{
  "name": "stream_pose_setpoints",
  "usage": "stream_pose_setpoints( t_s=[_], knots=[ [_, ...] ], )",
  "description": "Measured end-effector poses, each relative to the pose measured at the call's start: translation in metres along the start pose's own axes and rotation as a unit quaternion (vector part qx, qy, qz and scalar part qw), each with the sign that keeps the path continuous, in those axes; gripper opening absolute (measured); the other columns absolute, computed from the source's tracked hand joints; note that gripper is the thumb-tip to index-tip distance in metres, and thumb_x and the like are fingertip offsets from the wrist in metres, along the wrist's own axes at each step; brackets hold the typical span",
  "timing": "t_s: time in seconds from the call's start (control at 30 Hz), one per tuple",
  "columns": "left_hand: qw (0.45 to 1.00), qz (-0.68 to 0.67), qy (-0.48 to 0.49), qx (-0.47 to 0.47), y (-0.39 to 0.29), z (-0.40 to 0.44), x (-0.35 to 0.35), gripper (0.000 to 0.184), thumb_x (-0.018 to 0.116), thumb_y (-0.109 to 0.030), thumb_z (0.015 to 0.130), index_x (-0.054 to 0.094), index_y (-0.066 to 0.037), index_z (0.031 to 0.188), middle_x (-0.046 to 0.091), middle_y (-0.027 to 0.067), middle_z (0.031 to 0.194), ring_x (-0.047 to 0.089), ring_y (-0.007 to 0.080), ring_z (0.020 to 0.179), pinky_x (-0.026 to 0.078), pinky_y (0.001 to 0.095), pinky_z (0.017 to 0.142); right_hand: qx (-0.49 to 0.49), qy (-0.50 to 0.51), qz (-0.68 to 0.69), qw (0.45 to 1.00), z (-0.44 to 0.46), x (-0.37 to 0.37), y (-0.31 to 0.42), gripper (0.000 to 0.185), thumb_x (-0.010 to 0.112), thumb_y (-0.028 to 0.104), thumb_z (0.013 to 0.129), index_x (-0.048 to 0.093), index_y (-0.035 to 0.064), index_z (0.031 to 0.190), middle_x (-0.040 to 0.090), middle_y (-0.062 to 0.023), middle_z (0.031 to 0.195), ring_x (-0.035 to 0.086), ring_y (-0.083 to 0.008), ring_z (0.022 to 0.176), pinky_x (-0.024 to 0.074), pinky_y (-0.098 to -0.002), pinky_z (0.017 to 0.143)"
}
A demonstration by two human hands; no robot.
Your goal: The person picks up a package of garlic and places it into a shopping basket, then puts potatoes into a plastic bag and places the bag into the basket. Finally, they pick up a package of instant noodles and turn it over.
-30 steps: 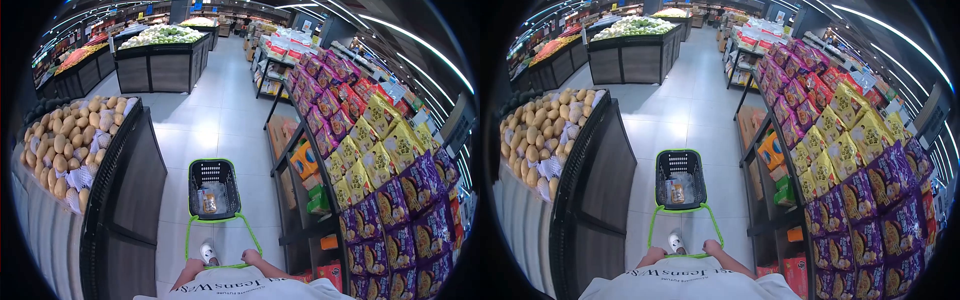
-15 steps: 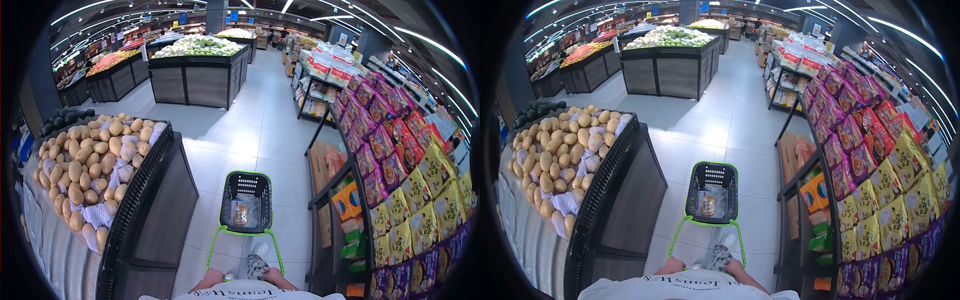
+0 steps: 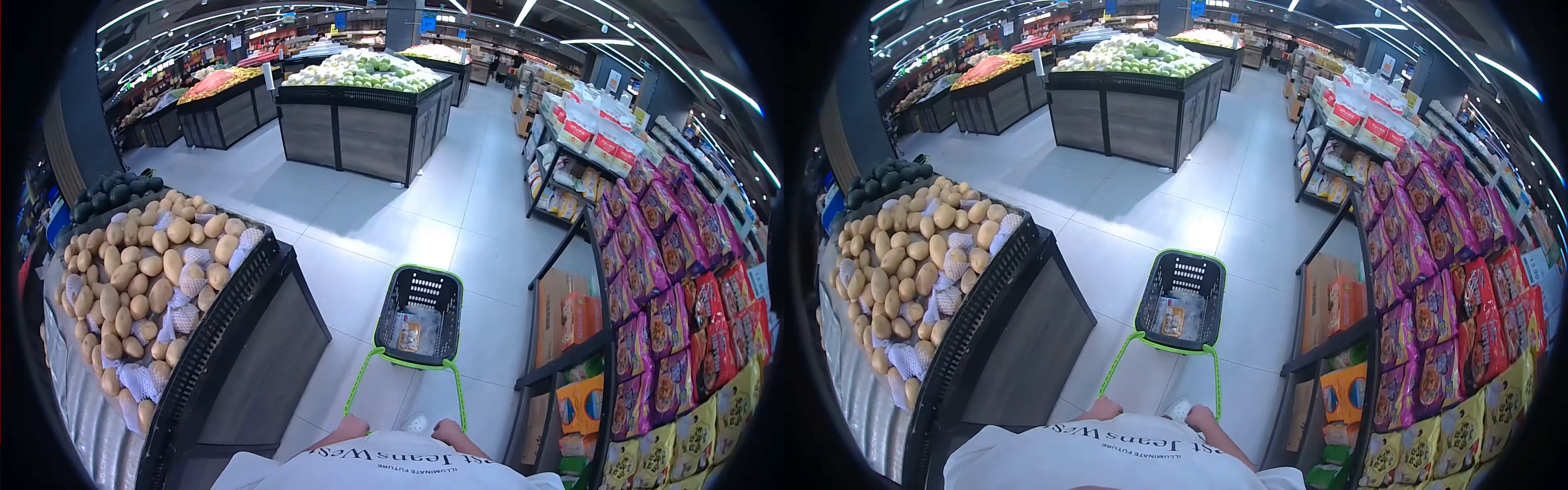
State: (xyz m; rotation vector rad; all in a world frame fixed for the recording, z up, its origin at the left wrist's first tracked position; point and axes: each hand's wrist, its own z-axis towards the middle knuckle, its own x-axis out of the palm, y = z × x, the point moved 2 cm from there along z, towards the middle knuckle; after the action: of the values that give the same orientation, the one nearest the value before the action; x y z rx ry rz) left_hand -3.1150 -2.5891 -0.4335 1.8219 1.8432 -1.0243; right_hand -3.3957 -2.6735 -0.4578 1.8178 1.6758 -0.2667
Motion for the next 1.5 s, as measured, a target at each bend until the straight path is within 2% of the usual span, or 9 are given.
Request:
stream_pose_setpoints(
  t_s=[0.17,0.33,0.43,0.73,0.83,0.93,1.13,1.33,1.5],
  knots=[
    [0.998,-0.018,-0.057,0.020,-0.007,0.051,-0.037,0.025,0.055,-0.028,0.073,0.067,-0.014,0.089,0.065,0.0109,0.083,0.061,0.0279,0.081,0.045,0.0417,0.076,0.006,-0.014,-0.055,0.998,0.048,-0.040,-0.021,0.031,0.059,0.030,0.065,0.068,0.0041,0.080,0.064,-0.0174,0.088,0.062,-0.0323,0.081,0.0492,-0.0376,0.074],
    [0.993,-0.024,-0.098,0.064,-0.014,0.069,-0.107,0.026,0.052,-0.031,0.076,0.065,-0.015,0.093,0.064,0.0079,0.088,0.061,0.0248,0.081,0.042,0.0388,0.078,0.027,0.022,-0.031,0.999,0.052,-0.093,-0.005,0.035,0.060,0.031,0.064,0.066,0.0008,0.082,0.063,-0.0200,0.088,0.062,-0.0336,0.083,0.0494,-0.0384,0.074],
    [0.988,-0.016,-0.128,0.089,0.008,0.121,-0.107,0.028,0.051,-0.033,0.077,0.064,-0.018,0.097,0.063,0.0071,0.090,0.061,0.0252,0.081,0.043,0.0400,0.076,0.048,0.002,-0.044,0.998,0.095,-0.113,-0.012,0.036,0.059,0.031,0.065,0.066,0.0009,0.084,0.064,-0.0195,0.088,0.062,-0.0333,0.084,0.0497,-0.0388,0.074],
    [0.997,-0.008,-0.024,0.070,0.071,0.232,-0.262,0.030,0.052,-0.034,0.074,0.064,-0.017,0.096,0.064,0.0102,0.081,0.062,0.0268,0.080,0.047,0.0395,0.069,0.087,-0.010,-0.061,0.994,0.207,-0.244,0.039,0.033,0.058,0.027,0.068,0.065,0.0045,0.090,0.063,-0.0174,0.095,0.061,-0.0286,0.092,0.0497,-0.0378,0.077],
    [0.995,-0.046,-0.052,0.066,0.107,0.264,-0.301,0.028,0.053,-0.032,0.074,0.065,-0.018,0.094,0.065,0.0101,0.079,0.063,0.0270,0.077,0.048,0.0396,0.067,0.070,-0.017,-0.063,0.995,0.228,-0.297,0.079,0.032,0.057,0.027,0.069,0.065,0.0051,0.091,0.063,-0.0167,0.096,0.061,-0.0286,0.093,0.0494,-0.0385,0.077],
    [0.995,0.023,-0.016,0.093,0.130,0.297,-0.331,0.028,0.055,-0.030,0.073,0.066,-0.018,0.095,0.065,0.0100,0.083,0.062,0.0296,0.078,0.049,0.0407,0.071,0.096,-0.023,-0.033,0.995,0.267,-0.312,0.083,0.032,0.056,0.027,0.069,0.066,0.0063,0.091,0.063,-0.0154,0.096,0.061,-0.0293,0.092,0.0491,-0.0389,0.077],
    [0.988,0.097,0.017,0.118,0.158,0.336,-0.369,0.023,0.054,-0.028,0.071,0.068,-0.015,0.081,0.064,0.0102,0.077,0.063,0.0262,0.076,0.047,0.0396,0.067,0.086,-0.050,0.006,0.995,0.288,-0.354,0.108,0.040,0.058,0.037,0.068,0.066,0.0020,0.086,0.063,-0.0188,0.090,0.061,-0.0326,0.087,0.0490,-0.0395,0.076],
    [0.989,0.076,-0.065,0.113,0.191,0.375,-0.391,0.019,0.055,-0.030,0.069,0.067,-0.015,0.073,0.063,0.0083,0.073,0.061,0.0255,0.075,0.043,0.0378,0.071,0.030,-0.010,0.005,0.999,0.340,-0.397,0.127,0.049,0.059,0.044,0.067,0.065,0.0002,0.089,0.063,-0.0206,0.090,0.061,-0.0340,0.086,0.0488,-0.0410,0.075],
    [0.990,0.093,-0.042,0.101,0.205,0.433,-0.440,0.020,0.056,-0.031,0.069,0.068,-0.017,0.078,0.064,0.0074,0.075,0.060,0.0243,0.077,0.043,0.0384,0.071,0.016,0.010,0.005,1.000,0.377,-0.463,0.139,0.044,0.058,0.041,0.068,0.065,0.0027,0.088,0.063,-0.0182,0.091,0.062,-0.0329,0.087,0.0494,-0.0405,0.074]
  ],
)
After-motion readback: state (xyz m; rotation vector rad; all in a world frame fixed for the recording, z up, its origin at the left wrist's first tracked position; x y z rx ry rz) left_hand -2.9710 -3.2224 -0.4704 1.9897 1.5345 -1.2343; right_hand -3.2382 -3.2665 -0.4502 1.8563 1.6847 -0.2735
